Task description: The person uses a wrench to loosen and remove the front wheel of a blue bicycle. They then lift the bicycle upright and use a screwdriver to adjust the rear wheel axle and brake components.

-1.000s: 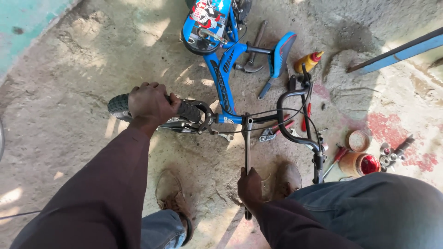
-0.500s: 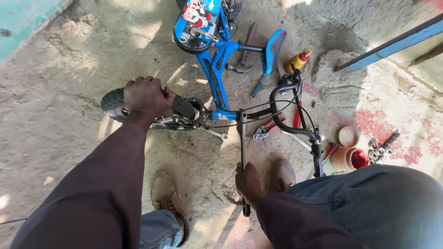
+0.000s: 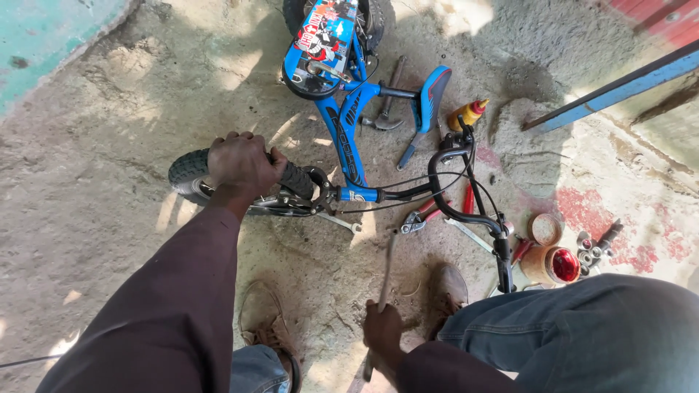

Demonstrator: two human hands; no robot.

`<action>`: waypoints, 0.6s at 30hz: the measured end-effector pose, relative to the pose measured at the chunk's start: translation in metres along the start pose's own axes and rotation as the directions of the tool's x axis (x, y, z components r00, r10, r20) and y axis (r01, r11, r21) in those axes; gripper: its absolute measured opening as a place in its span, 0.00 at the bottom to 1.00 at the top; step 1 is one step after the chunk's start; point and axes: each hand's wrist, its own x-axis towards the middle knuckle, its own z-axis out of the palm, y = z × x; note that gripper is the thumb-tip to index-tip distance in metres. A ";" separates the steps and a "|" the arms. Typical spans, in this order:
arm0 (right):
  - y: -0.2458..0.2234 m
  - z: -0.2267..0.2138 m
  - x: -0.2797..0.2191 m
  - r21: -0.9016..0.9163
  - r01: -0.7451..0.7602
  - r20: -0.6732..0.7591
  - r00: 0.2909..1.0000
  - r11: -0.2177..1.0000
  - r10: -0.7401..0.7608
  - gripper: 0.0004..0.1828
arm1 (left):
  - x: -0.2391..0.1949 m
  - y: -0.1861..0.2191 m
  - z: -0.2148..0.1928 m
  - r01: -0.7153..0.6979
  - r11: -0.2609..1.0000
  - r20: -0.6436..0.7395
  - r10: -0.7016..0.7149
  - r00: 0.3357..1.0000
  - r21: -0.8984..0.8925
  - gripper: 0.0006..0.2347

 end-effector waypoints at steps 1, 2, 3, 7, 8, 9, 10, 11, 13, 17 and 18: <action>0.001 -0.002 0.016 -0.090 -0.034 -0.086 0.996 0.995 0.026 0.22 | 0.001 0.000 -0.004 -0.009 1.000 -0.003 0.009 1.000 0.002 0.18; 0.002 -0.004 0.033 -0.176 -0.075 -0.174 0.984 0.982 0.044 0.29 | 0.002 0.001 -0.008 -0.017 1.000 -0.006 0.018 1.000 0.004 0.18; -0.012 -0.013 0.033 -0.176 -0.074 -0.175 0.984 0.982 0.043 0.29 | 0.001 0.000 -0.009 -0.017 1.000 -0.008 0.017 1.000 0.003 0.18; -0.031 -0.037 0.089 -0.100 -0.070 -0.364 0.931 0.993 0.029 0.26 | 0.002 0.002 -0.014 -0.027 1.000 -0.056 0.027 0.998 -0.002 0.16; -0.026 -0.039 0.117 -0.122 -0.034 -0.457 0.889 0.992 -0.026 0.27 | 0.002 0.002 -0.015 -0.021 1.000 -0.036 0.021 0.999 0.016 0.16; -0.058 -0.057 0.085 -0.123 -0.030 -0.459 0.888 0.992 -0.030 0.27 | 0.001 0.003 -0.017 -0.018 1.000 -0.040 0.018 0.999 0.014 0.16; -0.089 -0.075 0.054 -0.318 -0.106 -0.401 0.916 0.942 -0.032 0.28 | 0.001 0.005 -0.019 -0.021 1.000 -0.043 0.021 0.999 -0.006 0.16; -0.123 -0.090 0.022 -0.499 -0.162 -0.339 0.940 0.851 -0.020 0.32 | 0.002 0.003 -0.022 -0.026 0.999 -0.049 0.025 0.998 -0.019 0.16; -0.146 -0.102 0.008 -0.531 -0.115 -0.218 0.976 0.839 -0.004 0.34 | 0.002 0.003 -0.019 -0.021 0.999 -0.066 0.020 0.998 -0.029 0.15; -0.077 -0.058 0.148 -0.269 0.142 -0.364 0.901 0.953 -0.237 0.59 | 0.004 0.002 -0.019 -0.008 0.999 -0.041 0.006 0.999 -0.045 0.15; -0.093 -0.055 0.140 -0.269 0.148 -0.361 0.901 0.952 -0.242 0.59 | 0.003 0.001 -0.013 -0.005 0.999 -0.044 0.003 0.999 -0.041 0.15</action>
